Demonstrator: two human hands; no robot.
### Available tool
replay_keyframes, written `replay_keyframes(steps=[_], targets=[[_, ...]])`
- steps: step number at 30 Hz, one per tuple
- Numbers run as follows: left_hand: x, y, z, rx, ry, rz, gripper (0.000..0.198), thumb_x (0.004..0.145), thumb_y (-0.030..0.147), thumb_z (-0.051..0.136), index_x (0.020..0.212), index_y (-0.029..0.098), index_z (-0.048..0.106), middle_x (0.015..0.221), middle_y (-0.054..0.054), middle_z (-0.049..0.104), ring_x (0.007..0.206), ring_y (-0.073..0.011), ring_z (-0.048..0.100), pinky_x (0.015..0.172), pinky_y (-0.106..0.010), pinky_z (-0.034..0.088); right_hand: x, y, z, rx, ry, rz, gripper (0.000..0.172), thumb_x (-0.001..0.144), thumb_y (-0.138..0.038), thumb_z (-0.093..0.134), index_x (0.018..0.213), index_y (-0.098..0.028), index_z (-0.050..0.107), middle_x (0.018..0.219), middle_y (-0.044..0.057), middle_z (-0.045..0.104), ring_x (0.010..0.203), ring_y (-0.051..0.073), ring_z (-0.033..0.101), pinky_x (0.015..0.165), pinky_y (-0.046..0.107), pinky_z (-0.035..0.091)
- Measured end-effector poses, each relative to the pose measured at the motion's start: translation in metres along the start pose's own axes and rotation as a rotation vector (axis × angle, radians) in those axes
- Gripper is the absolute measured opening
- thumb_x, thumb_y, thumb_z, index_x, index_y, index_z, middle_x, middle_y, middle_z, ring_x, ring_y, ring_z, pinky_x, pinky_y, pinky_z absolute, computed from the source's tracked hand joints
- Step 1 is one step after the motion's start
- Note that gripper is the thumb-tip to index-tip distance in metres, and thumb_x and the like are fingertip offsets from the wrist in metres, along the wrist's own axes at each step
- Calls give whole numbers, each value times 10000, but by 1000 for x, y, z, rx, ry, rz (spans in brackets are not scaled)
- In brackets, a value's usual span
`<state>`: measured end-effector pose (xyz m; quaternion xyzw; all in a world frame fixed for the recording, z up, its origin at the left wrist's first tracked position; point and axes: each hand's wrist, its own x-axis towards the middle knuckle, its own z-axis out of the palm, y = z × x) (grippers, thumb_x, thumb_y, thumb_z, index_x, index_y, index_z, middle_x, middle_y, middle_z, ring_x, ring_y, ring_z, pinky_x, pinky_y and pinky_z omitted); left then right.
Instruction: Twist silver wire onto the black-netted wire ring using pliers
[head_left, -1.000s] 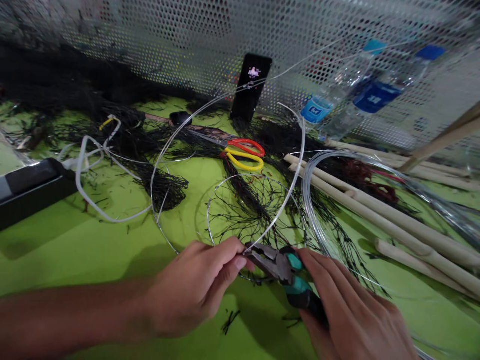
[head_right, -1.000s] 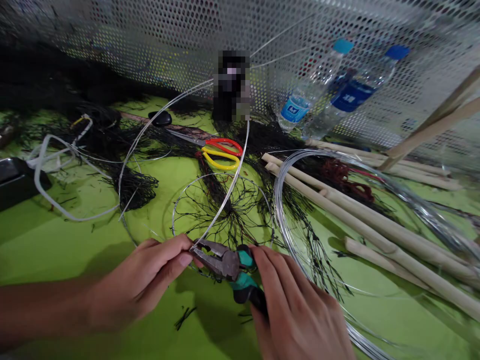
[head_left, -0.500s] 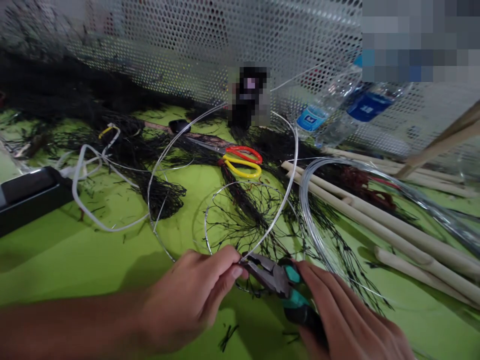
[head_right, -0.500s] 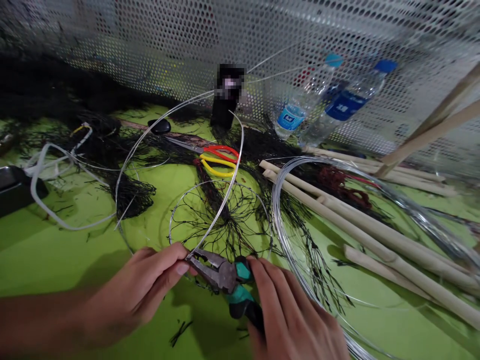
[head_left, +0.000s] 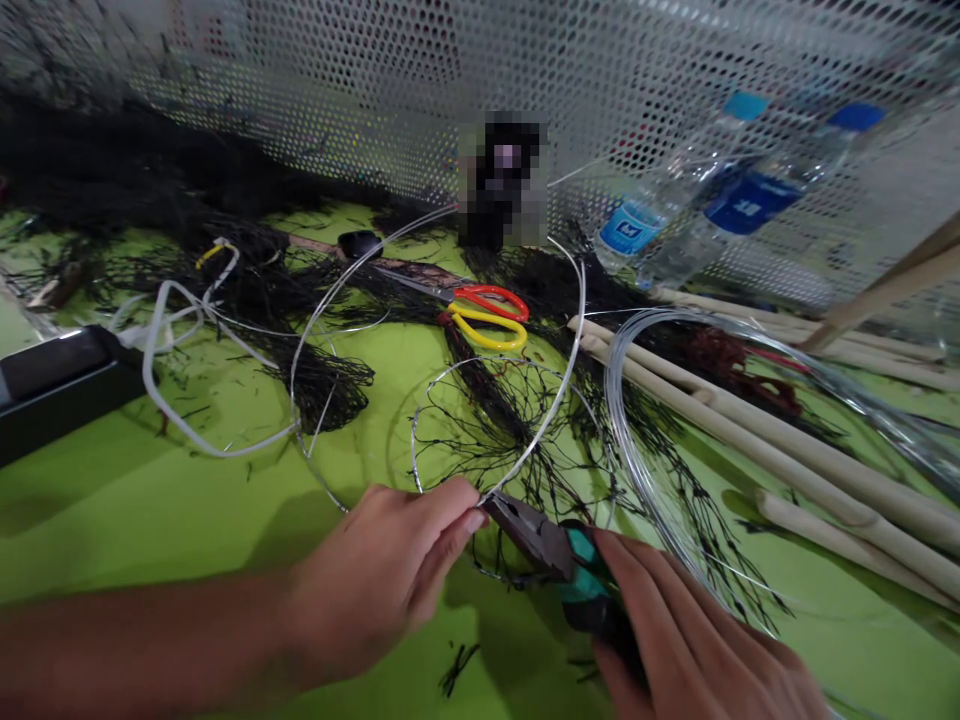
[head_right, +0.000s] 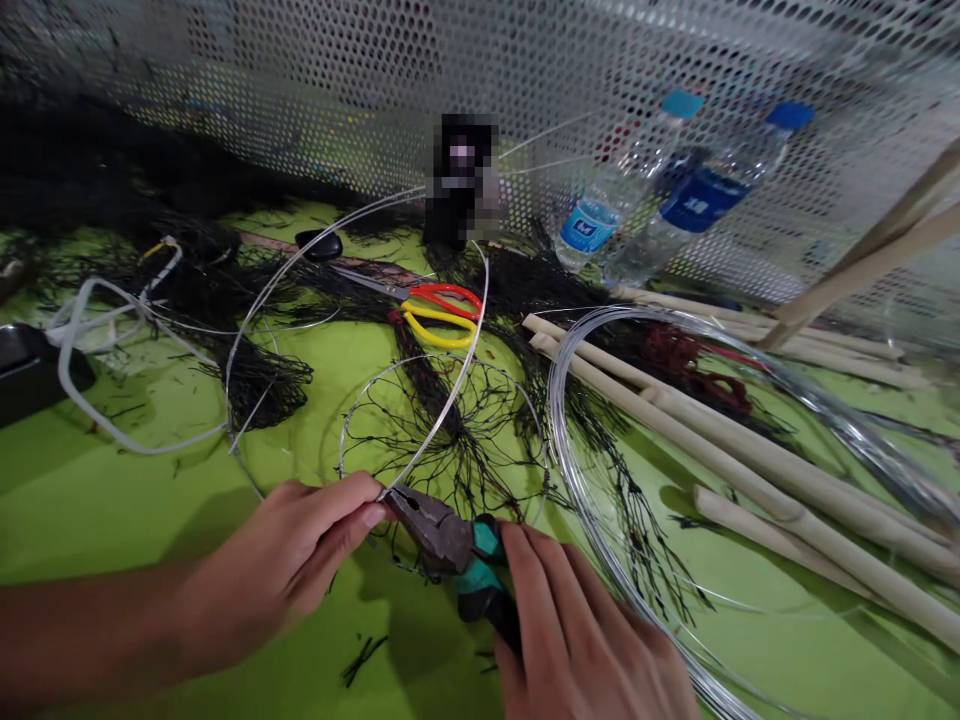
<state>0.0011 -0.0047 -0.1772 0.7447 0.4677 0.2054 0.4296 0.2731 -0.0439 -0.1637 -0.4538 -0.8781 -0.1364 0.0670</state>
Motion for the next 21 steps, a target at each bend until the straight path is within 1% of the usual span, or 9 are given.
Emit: replay_keyframes(steps=[3,8,10,12,16,18,21], targets=[[1,0,0,9,-9,3,334,1104,398,304,824,228,365,568,87,288,476,-97,233,523,-278,185,2,0,0,-9,-3,-1,546,882,-181,499,1423,-119,539,1091,174,786,879,325,769,605,363,622],[0,1,0,42,17,6,323,1097,371,320,810,227,357,576,82,311,488,-99,247,532,-285,185,3,2,-1,1,-8,-11,489,872,-165,493,1351,-114,575,1066,177,784,879,317,764,606,358,613],[-1,2,-1,34,17,2,324,1099,369,320,811,226,361,576,82,310,485,-96,251,529,-282,186,3,3,-1,-27,-4,-20,453,880,-156,477,1319,-94,572,1061,184,780,879,310,766,620,358,614],[-1,2,-1,17,14,8,322,1102,373,322,821,226,374,577,85,313,484,-92,255,526,-277,189,3,4,-2,-81,-16,-4,431,892,-154,467,1307,-91,565,1098,189,774,895,307,769,632,357,614],[2,1,-3,-23,-7,7,321,1102,366,325,820,224,381,567,88,292,476,-85,251,511,-275,183,0,3,-1,-174,-60,65,406,945,-195,463,1333,-129,562,1169,167,768,886,293,771,630,353,599],[3,0,-3,-40,-16,-3,327,1101,362,321,810,223,374,568,87,282,477,-84,245,507,-278,177,0,3,0,-208,-57,63,424,955,-182,484,1367,-106,550,1179,177,767,911,309,768,653,371,593],[4,-2,-3,-45,-8,4,331,1103,370,321,813,222,381,581,83,289,493,-85,240,518,-284,179,1,2,0,-252,-15,13,469,952,-163,546,1408,-55,531,1186,203,765,992,345,755,690,395,582]])
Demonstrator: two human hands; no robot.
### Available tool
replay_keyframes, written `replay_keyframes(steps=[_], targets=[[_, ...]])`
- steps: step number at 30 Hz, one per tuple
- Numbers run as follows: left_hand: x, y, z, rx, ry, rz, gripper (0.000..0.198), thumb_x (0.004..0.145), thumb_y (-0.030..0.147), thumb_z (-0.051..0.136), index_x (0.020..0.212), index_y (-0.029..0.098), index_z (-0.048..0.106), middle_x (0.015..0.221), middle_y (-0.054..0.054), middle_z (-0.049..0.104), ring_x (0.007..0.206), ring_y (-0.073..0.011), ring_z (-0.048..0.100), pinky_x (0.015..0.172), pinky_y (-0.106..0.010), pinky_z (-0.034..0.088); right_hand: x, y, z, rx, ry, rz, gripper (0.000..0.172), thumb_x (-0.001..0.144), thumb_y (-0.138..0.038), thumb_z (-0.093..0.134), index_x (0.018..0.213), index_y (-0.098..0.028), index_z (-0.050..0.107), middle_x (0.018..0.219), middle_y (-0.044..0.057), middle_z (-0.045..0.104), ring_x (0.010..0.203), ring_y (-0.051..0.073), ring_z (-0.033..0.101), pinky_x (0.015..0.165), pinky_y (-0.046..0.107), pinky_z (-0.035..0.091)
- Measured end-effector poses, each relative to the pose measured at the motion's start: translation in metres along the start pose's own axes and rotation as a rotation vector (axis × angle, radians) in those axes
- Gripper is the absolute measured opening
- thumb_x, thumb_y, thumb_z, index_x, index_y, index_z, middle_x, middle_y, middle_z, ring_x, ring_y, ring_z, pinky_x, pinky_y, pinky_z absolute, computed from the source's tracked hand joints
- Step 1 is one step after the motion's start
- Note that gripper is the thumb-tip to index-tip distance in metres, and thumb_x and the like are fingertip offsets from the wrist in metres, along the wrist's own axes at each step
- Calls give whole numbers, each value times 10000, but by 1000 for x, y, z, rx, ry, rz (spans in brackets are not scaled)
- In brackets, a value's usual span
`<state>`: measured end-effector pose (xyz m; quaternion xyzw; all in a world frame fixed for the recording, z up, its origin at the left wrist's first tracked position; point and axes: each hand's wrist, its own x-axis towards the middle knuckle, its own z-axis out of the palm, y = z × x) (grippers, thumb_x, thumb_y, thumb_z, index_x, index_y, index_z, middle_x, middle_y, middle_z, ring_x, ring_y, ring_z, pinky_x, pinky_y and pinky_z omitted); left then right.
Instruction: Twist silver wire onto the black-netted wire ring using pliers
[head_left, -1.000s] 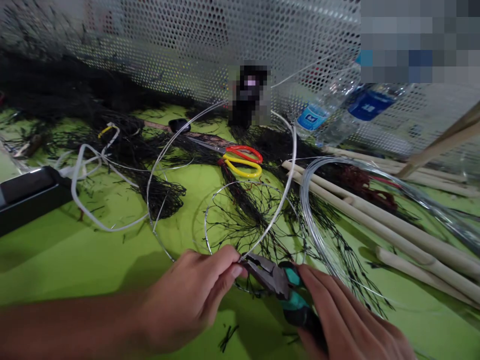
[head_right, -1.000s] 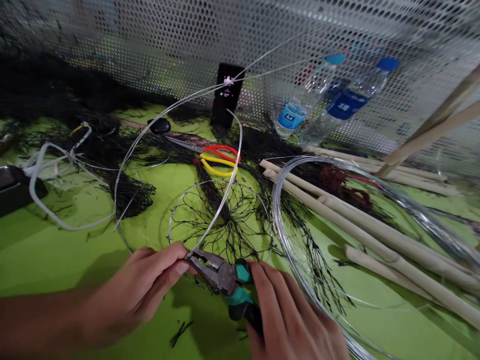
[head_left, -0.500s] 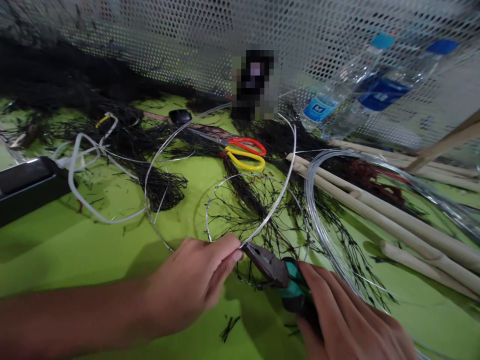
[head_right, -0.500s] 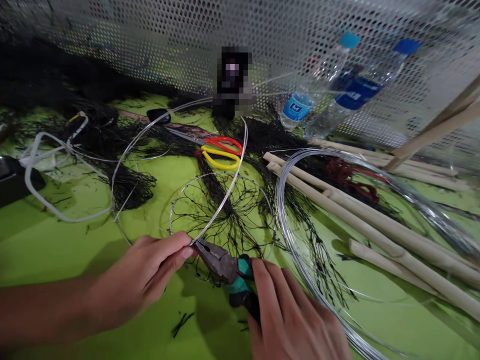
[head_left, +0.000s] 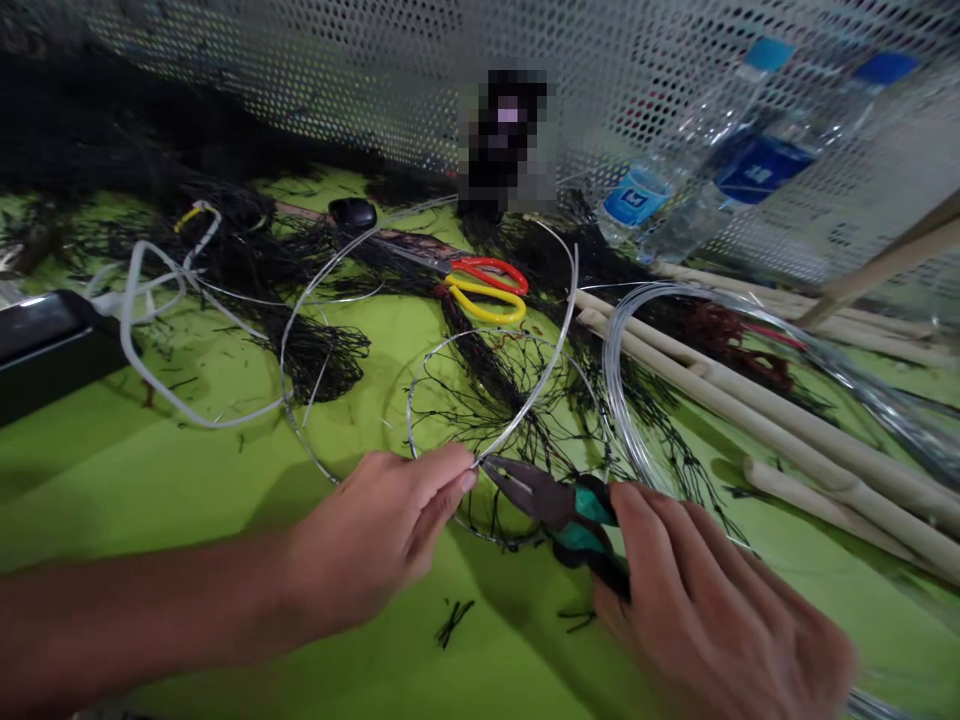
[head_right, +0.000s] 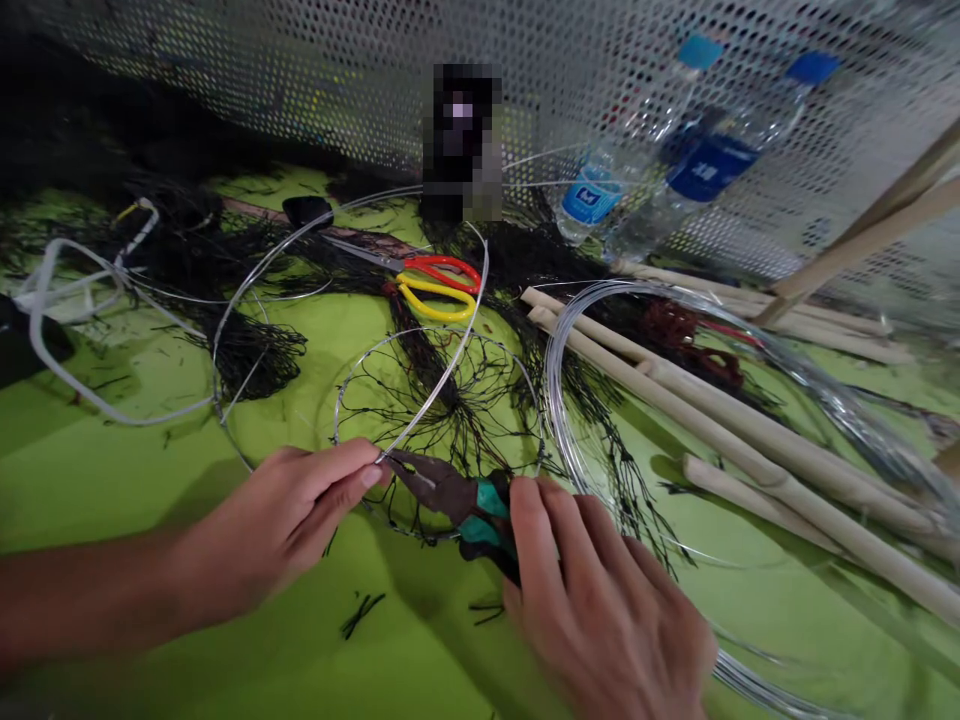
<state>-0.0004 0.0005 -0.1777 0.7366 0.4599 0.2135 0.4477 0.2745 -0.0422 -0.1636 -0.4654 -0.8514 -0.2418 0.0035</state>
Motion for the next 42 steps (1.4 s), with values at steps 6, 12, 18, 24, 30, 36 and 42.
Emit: replay_keyframes(steps=[6,12,18,24,30,36,42], targets=[[-1,-1,1,29,31,3,330,1104,362,326,815,220,396,595,75,305,509,-90,240,538,-303,174,3,-2,-2,-86,8,-39,463,930,-116,544,1390,-64,535,1130,181,787,949,314,741,635,381,551],[1,2,-1,49,31,-8,338,1095,351,332,785,221,357,567,78,277,484,-85,228,507,-294,155,1,-5,0,-28,-49,1,540,922,-108,540,1456,-130,462,1181,147,782,996,309,747,666,387,570],[2,5,-2,46,66,30,319,1087,331,343,789,221,375,539,93,299,447,-74,268,468,-254,180,8,-2,0,108,-50,74,426,936,-159,471,1358,-140,526,1160,154,772,889,310,781,551,362,560],[-3,14,-6,-3,153,160,217,1065,204,385,882,188,500,533,121,281,423,-48,248,438,-210,191,-12,12,-15,642,-120,136,443,966,-282,501,1407,-234,500,1062,70,786,739,249,780,548,312,619],[-10,29,-15,-24,258,266,196,1065,161,415,930,170,556,557,122,289,426,-32,274,431,-184,213,-6,13,-27,692,-75,89,513,956,-242,499,1467,-242,464,1230,111,745,1033,291,777,856,381,683],[-19,39,-18,-14,292,249,270,1072,216,422,811,192,486,551,108,301,445,-36,300,457,-188,231,29,0,-37,671,-40,34,420,938,-182,486,1357,-179,513,1175,137,759,992,267,782,797,365,679],[-19,40,-18,-22,267,230,274,1063,232,434,792,197,452,546,107,335,444,-43,302,460,-216,214,30,-8,-31,654,-6,24,397,931,-170,477,1325,-174,523,1155,135,758,981,259,777,825,371,669]])
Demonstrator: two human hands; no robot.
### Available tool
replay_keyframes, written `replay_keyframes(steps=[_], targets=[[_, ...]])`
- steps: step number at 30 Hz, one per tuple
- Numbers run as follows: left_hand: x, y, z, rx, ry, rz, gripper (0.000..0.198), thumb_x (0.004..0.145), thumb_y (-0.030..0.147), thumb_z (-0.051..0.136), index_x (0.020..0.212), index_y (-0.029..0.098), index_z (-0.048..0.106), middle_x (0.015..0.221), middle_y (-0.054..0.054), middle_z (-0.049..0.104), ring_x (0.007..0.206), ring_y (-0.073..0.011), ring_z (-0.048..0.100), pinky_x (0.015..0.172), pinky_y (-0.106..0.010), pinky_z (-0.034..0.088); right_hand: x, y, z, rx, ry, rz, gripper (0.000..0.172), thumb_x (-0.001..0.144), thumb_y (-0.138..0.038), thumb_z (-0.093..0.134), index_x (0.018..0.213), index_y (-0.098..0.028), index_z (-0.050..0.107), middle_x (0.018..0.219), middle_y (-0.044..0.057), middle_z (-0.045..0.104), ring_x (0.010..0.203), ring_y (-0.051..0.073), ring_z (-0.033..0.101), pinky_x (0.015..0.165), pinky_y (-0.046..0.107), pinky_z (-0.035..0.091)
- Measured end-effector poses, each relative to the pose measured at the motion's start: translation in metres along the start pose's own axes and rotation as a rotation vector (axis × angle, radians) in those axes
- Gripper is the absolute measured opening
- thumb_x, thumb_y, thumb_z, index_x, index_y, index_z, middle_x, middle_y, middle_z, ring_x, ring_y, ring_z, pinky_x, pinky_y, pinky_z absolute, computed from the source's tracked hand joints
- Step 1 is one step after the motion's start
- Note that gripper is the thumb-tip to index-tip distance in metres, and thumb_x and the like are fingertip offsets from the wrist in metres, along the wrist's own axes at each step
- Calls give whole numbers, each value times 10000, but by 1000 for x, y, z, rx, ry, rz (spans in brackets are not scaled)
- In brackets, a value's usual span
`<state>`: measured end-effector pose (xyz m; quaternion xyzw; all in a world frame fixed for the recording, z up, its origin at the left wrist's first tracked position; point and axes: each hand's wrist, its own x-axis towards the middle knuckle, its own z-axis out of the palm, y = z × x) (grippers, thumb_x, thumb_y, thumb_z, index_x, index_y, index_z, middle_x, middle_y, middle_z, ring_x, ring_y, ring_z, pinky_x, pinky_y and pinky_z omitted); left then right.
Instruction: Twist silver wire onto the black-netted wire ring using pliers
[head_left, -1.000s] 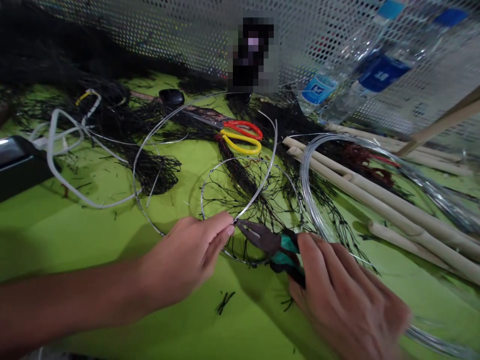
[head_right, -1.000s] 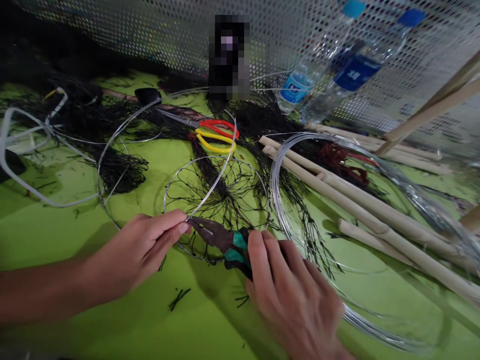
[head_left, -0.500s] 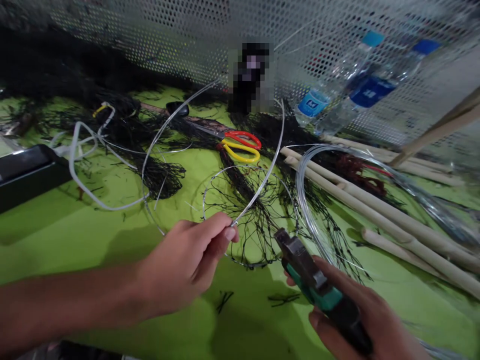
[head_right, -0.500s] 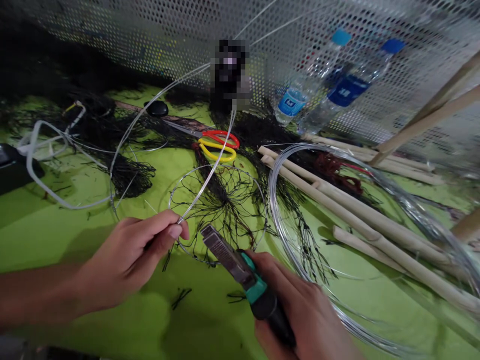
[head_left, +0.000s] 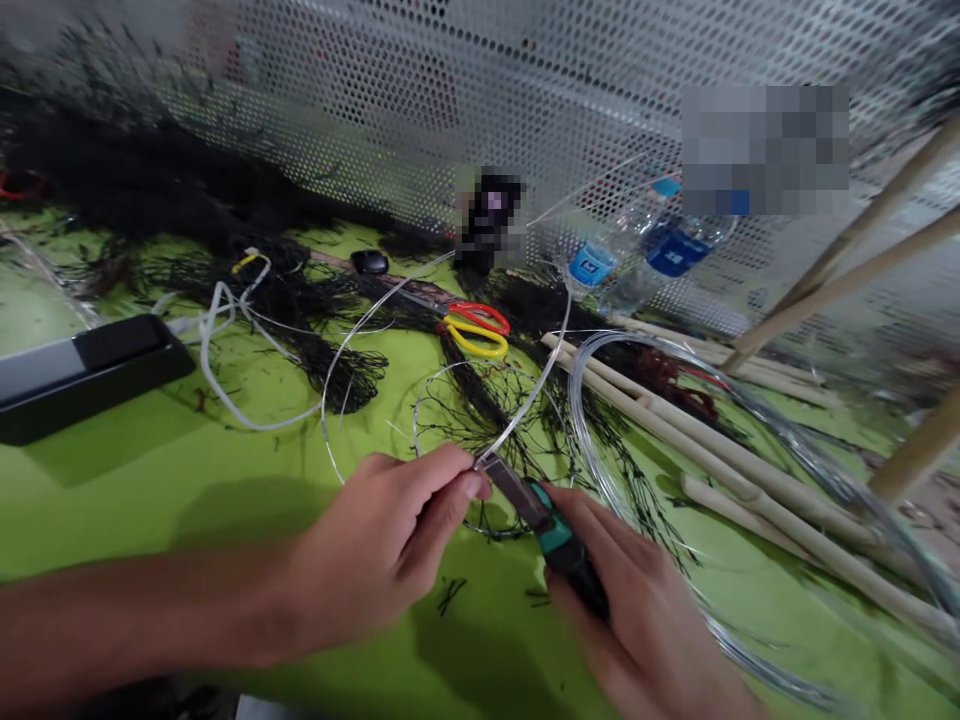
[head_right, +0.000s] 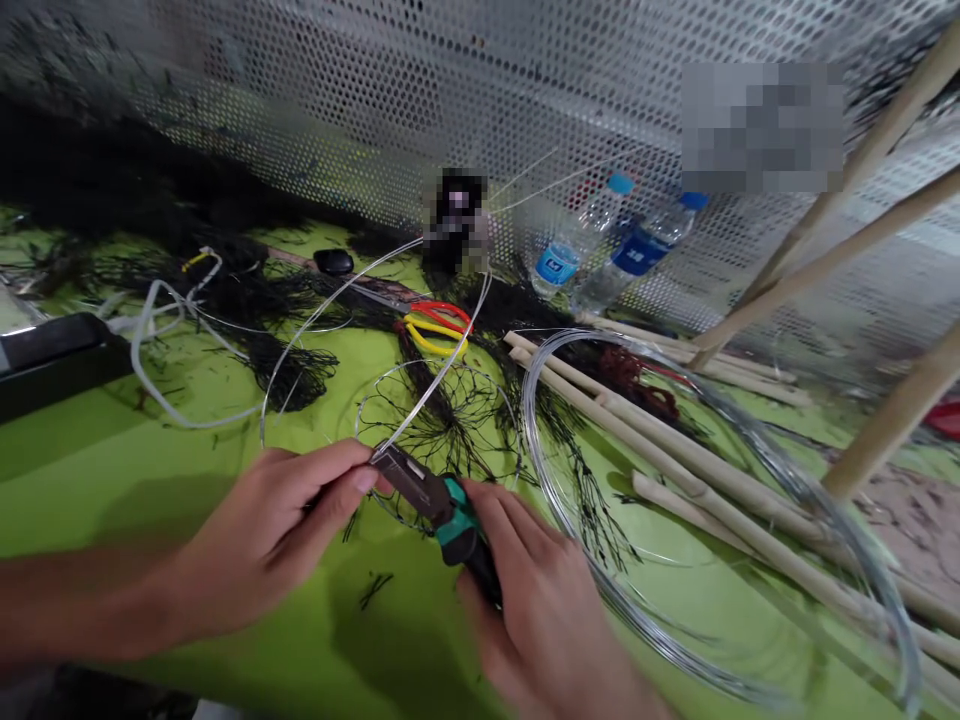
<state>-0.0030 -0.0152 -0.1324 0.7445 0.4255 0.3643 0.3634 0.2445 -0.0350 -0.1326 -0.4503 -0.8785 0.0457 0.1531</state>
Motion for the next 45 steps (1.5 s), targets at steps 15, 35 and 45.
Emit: replay_keyframes(steps=[15,35,45], targets=[[2,7,-13,-13,25,47,257,1070,200,440,843,187,559,538,109,334,434,-44,318,454,-213,222,0,10,9,-88,126,-61,373,977,-176,464,1339,-113,531,1163,170,762,1040,278,781,855,355,667],[7,-20,3,333,28,-2,265,1056,280,382,823,204,484,545,85,323,463,-86,234,514,-273,143,-5,-5,11,-110,20,28,282,974,-184,466,1247,-163,535,963,111,754,700,243,748,567,343,579],[13,-33,6,468,14,16,294,1066,284,361,875,190,564,550,72,342,456,-98,262,527,-278,148,2,-2,4,31,-122,111,229,939,-137,481,1133,-225,564,764,7,694,638,203,696,512,287,456]])
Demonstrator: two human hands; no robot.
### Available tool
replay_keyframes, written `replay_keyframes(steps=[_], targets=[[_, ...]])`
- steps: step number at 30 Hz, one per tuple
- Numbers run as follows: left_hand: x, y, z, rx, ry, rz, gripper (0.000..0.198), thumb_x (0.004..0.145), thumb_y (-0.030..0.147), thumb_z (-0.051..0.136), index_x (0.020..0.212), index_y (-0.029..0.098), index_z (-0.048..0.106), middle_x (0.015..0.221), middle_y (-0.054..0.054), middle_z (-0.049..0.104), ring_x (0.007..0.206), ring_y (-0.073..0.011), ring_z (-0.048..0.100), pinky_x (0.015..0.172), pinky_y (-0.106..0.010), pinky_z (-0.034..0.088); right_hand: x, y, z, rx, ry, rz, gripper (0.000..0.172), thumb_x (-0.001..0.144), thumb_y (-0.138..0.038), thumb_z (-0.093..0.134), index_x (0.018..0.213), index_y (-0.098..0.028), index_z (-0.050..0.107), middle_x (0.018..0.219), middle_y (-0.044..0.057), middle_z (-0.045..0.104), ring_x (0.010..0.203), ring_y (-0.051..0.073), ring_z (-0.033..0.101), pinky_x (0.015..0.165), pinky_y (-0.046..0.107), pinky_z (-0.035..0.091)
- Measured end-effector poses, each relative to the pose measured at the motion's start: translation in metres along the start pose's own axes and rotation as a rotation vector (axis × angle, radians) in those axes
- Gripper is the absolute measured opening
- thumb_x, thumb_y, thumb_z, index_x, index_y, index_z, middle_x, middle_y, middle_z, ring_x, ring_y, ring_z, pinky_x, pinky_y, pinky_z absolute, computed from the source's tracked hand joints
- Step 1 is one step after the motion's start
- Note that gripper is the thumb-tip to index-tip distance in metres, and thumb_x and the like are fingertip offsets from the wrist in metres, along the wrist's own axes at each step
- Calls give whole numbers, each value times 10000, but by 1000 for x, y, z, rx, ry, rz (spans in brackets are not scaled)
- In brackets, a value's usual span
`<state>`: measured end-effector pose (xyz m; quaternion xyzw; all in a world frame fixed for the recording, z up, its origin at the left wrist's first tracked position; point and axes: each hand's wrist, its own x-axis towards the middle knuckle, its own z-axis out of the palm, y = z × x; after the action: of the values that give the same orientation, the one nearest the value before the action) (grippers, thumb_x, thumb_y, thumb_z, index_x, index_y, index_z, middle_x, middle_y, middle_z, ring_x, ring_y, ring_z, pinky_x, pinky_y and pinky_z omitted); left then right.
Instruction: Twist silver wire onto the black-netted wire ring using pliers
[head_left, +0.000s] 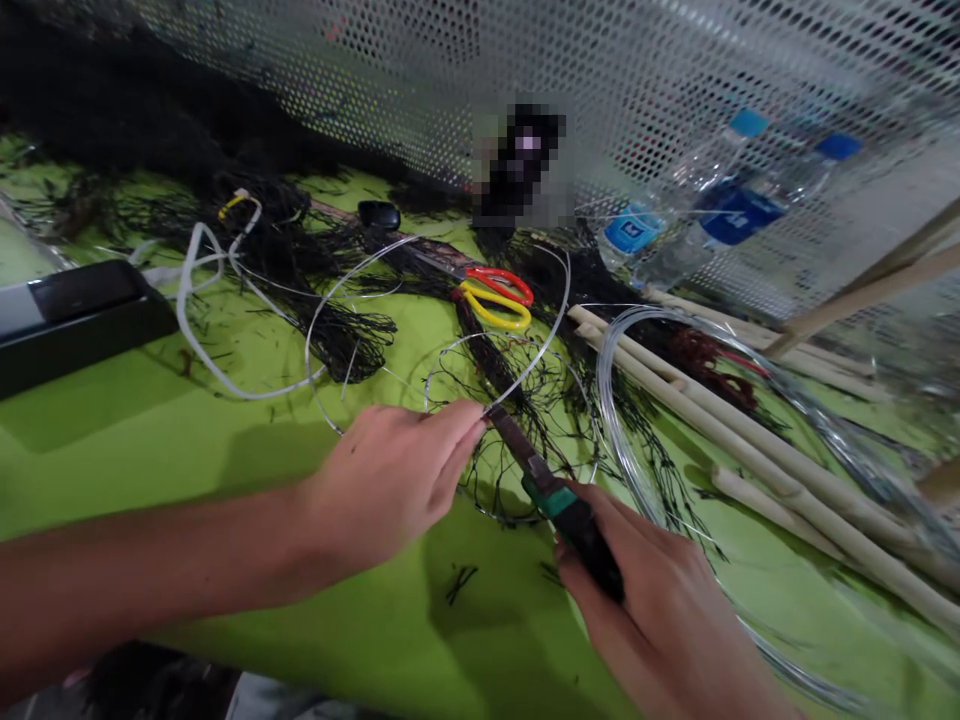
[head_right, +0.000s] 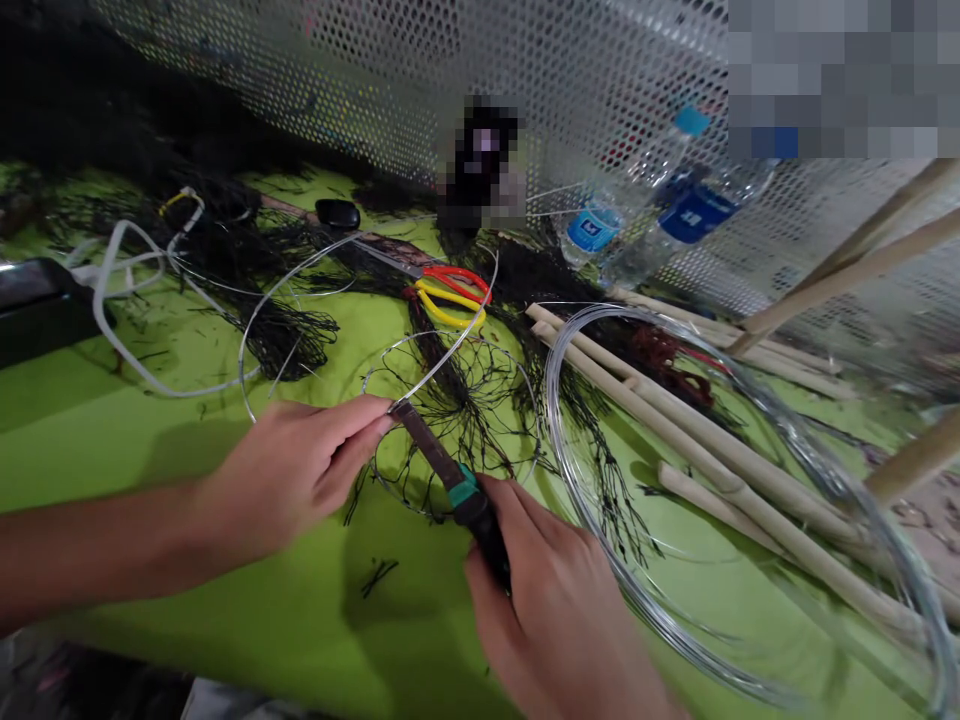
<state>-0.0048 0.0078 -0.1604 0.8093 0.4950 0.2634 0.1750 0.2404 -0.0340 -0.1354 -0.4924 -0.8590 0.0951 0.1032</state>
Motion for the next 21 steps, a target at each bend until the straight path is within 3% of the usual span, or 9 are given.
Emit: replay_keyframes(steps=[5,9,14,21], targets=[[1,1,-2,-17,-7,-15,281,1055,277,384,828,200,531,532,71,332,443,-98,283,517,-284,149,4,-3,-3,6,-22,23,216,920,-138,482,1097,-222,571,743,-1,706,563,192,672,486,286,441],[1,3,-5,-63,-21,-22,261,1044,263,403,813,205,511,516,75,339,432,-93,297,506,-277,155,4,-2,-6,52,-51,59,83,948,-185,494,925,-246,545,727,3,692,551,180,651,472,284,424],[1,3,-9,-93,-25,-7,247,1042,266,399,859,204,553,507,75,352,411,-91,325,498,-280,150,0,1,-6,134,-69,96,177,986,-227,513,819,-267,471,654,-32,620,469,138,531,435,277,375],[3,7,-13,-120,-21,3,247,1033,241,427,810,202,528,498,74,322,399,-79,305,491,-289,139,-7,4,-10,179,-104,97,345,1037,-354,566,745,-284,395,495,-88,388,381,118,360,392,288,307]])
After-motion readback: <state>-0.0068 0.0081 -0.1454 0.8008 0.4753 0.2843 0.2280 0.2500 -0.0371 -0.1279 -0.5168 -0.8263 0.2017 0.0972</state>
